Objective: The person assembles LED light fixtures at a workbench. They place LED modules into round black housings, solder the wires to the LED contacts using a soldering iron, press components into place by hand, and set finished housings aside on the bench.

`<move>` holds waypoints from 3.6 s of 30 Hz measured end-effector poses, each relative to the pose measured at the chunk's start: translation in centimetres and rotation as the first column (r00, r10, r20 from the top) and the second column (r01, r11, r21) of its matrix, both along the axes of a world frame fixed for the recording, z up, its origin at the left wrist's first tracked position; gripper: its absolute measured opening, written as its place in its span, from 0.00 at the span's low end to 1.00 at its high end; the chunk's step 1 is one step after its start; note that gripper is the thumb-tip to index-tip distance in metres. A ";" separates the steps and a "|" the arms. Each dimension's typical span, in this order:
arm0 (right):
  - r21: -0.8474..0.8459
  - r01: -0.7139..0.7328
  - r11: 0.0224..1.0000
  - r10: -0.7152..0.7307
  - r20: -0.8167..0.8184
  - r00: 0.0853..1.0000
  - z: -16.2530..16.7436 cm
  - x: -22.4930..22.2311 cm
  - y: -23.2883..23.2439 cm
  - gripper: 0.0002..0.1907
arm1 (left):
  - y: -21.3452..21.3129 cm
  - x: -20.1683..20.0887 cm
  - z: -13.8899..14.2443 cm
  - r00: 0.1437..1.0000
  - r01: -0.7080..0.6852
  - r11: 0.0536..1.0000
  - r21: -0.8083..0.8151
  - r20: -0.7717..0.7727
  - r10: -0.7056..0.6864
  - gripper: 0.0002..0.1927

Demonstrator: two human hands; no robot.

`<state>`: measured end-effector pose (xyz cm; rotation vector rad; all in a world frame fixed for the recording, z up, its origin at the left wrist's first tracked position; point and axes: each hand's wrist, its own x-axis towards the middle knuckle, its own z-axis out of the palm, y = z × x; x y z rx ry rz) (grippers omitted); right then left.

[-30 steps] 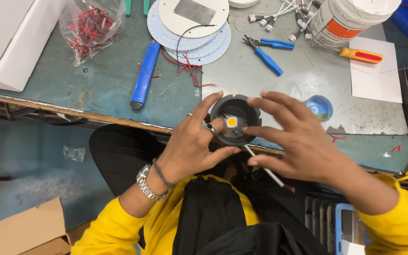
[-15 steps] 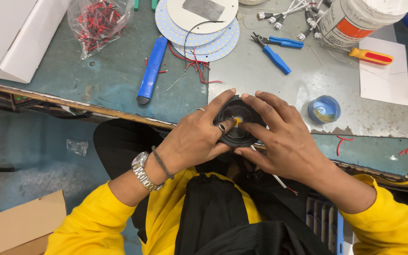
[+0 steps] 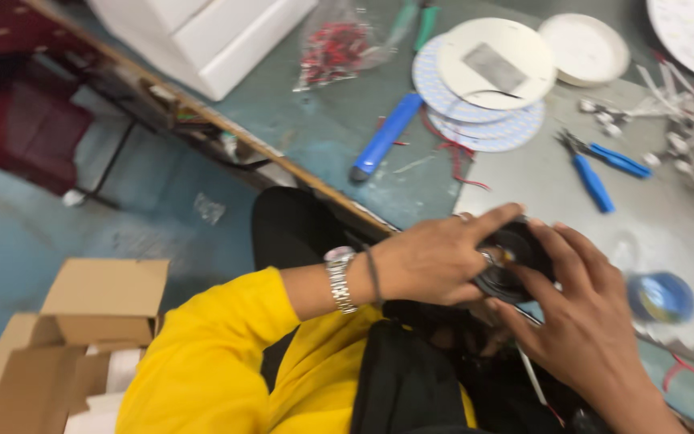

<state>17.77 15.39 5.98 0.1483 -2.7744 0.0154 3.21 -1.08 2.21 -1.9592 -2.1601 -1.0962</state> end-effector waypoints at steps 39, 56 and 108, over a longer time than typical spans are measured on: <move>0.044 0.050 0.998 -0.050 -0.005 0.999 -1.8 0.2 2.1 0.22 | 2.0 -0.2 -0.9 0.995 0.000 1.000 0.013 -0.103 0.002 0.22; 0.029 0.083 0.996 -0.082 -0.028 0.996 -2.8 0.6 2.2 0.20 | 1.8 0.0 -0.6 0.988 -0.023 1.000 -0.001 -0.152 0.022 0.25; -0.081 -0.036 0.996 0.037 0.006 0.999 -2.3 0.8 4.1 0.20 | 3.2 -0.5 -0.3 0.995 0.092 0.987 -0.131 0.055 -0.086 0.39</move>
